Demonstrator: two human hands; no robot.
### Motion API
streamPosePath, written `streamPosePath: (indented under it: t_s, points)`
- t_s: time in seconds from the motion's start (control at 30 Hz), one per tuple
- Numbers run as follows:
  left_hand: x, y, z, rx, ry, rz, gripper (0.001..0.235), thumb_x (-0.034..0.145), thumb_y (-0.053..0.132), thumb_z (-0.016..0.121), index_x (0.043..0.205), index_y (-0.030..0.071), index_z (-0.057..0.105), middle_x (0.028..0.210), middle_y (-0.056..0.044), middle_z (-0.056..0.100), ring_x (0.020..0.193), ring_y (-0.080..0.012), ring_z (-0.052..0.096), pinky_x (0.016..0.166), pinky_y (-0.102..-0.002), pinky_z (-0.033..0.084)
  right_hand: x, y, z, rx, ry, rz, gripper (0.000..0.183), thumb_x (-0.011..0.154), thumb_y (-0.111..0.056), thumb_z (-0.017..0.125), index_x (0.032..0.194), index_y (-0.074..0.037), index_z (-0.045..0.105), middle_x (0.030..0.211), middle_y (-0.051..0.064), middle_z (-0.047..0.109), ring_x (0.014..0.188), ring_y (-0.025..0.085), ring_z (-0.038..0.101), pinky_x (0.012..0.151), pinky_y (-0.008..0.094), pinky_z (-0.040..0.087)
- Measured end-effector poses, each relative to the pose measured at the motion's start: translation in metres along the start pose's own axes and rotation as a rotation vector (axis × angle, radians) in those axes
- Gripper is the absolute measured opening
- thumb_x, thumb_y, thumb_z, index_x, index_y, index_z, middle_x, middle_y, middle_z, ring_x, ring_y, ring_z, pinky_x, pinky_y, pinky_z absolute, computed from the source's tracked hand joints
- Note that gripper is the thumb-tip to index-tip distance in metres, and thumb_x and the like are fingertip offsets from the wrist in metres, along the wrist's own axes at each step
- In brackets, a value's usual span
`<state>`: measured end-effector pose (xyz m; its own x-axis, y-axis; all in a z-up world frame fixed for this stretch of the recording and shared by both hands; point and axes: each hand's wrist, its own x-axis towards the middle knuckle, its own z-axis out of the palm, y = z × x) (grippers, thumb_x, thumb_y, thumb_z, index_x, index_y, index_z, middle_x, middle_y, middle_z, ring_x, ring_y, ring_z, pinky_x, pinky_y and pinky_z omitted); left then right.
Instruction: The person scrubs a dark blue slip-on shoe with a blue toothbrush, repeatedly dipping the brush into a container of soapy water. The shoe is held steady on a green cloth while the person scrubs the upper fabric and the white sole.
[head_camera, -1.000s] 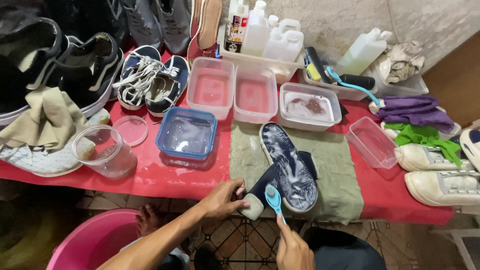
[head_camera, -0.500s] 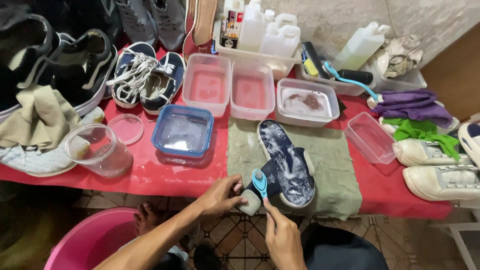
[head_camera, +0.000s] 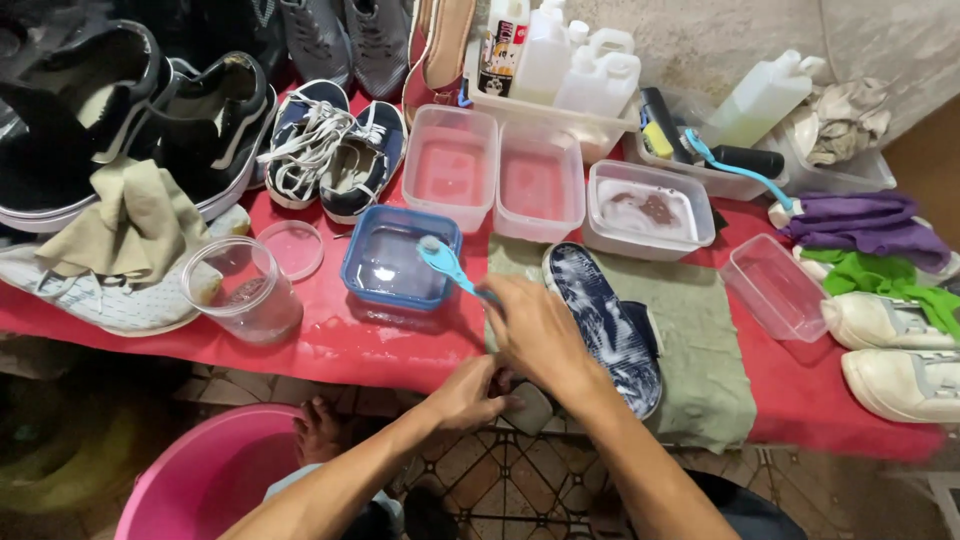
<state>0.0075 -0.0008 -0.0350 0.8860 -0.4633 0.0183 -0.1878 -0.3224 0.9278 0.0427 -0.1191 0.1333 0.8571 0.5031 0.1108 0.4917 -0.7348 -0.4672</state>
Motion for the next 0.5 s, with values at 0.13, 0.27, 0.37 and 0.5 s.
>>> streamPosePath:
  t_s: [0.13,0.27,0.37,0.5]
  points:
    - [0.0,-0.027,0.014,0.025,0.074,0.131,0.032,0.081,0.028,0.084,0.089,0.015,0.056,0.076,-0.009,0.067,0.076,-0.0315,0.069,0.071,-0.038,0.055,0.06,-0.032,0.019,-0.201,-0.102,-0.08,0.025,0.09,-0.001,0.052,0.099,-0.005,0.075,0.108,0.023,0.065,0.086,0.051,0.073,0.074,0.061,0.06]
    - [-0.002,-0.004,0.006,0.026,0.094,0.1,0.033,0.076,0.028,0.085,0.085,0.016,0.056,0.073,-0.003,0.064,0.075,-0.0295,0.068,0.07,-0.039,0.054,0.077,-0.029,0.034,-0.243,-0.154,-0.092,0.022,0.086,0.008,0.056,0.092,0.003,0.077,0.109,0.025,0.062,0.081,0.053,0.073,0.072,0.064,0.06]
    - [-0.004,0.002,0.003,-0.022,0.077,0.1,0.032,0.076,0.024,0.086,0.085,0.015,0.057,0.071,-0.004,0.064,0.073,-0.0284,0.068,0.072,-0.038,0.054,0.059,-0.011,0.033,-0.078,-0.175,-0.019,0.019,0.089,0.0,0.059,0.09,-0.004,0.077,0.106,0.024,0.064,0.084,0.056,0.071,0.076,0.064,0.059]
    - [-0.004,0.002,-0.003,-0.055,0.006,0.078,0.041,0.079,0.023,0.083,0.108,0.015,0.055,0.075,-0.006,0.067,0.072,-0.0289,0.069,0.068,-0.04,0.055,-0.016,-0.004,-0.005,0.018,-0.05,0.083,0.021,0.096,-0.022,0.061,0.114,-0.019,0.072,0.102,0.018,0.071,0.103,0.045,0.071,0.089,0.055,0.057]
